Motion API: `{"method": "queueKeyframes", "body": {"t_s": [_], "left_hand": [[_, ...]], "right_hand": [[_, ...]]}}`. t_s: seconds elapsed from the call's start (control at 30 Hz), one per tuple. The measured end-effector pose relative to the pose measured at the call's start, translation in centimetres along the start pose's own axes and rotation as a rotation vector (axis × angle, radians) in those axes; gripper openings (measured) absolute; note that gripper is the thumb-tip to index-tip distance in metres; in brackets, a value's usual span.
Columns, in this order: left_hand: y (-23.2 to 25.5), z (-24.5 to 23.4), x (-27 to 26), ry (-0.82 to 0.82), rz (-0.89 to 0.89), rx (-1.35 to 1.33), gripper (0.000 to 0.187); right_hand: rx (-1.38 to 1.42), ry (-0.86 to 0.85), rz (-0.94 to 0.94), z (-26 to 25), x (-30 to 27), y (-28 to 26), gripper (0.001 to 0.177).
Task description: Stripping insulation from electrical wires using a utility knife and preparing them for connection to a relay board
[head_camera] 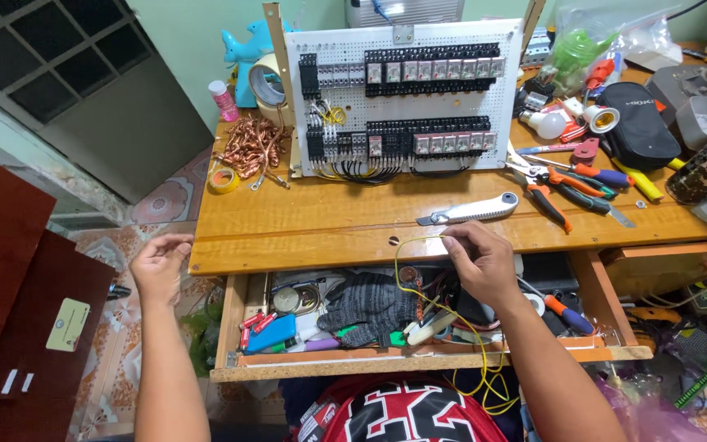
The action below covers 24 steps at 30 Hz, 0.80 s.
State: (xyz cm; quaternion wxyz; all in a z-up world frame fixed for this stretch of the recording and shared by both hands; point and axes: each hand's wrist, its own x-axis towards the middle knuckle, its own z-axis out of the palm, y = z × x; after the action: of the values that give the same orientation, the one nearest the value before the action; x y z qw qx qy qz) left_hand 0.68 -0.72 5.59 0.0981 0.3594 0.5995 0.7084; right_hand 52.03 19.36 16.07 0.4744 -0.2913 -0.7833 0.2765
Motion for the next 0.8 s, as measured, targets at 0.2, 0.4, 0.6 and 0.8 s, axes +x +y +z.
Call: {"method": "queueKeyframes", "body": {"t_s": [0.2,0.4,0.6,0.8], "left_hand": [[2.1,1.5,-0.8,0.065,-0.105,-0.137,0.064],[0.5,1.8,-0.1,0.090,-0.268,0.067,0.019],[-2.4,0.6,0.4,0.055,-0.204,-0.023,0.019],[-2.1,0.3,-0.2,-0.001,-0.175,-0.050,0.014]], "right_hand": [[0.004,0.003,-0.010,0.5,-0.3,0.5,0.006],[0.060,0.076,0.005,0.0,-0.2,1.0,0.008],[0.069,0.108,0.045,0.0,0.0,0.6,0.008],[0.090,0.057,0.138,0.1,0.1,-0.7,0.008]]}}
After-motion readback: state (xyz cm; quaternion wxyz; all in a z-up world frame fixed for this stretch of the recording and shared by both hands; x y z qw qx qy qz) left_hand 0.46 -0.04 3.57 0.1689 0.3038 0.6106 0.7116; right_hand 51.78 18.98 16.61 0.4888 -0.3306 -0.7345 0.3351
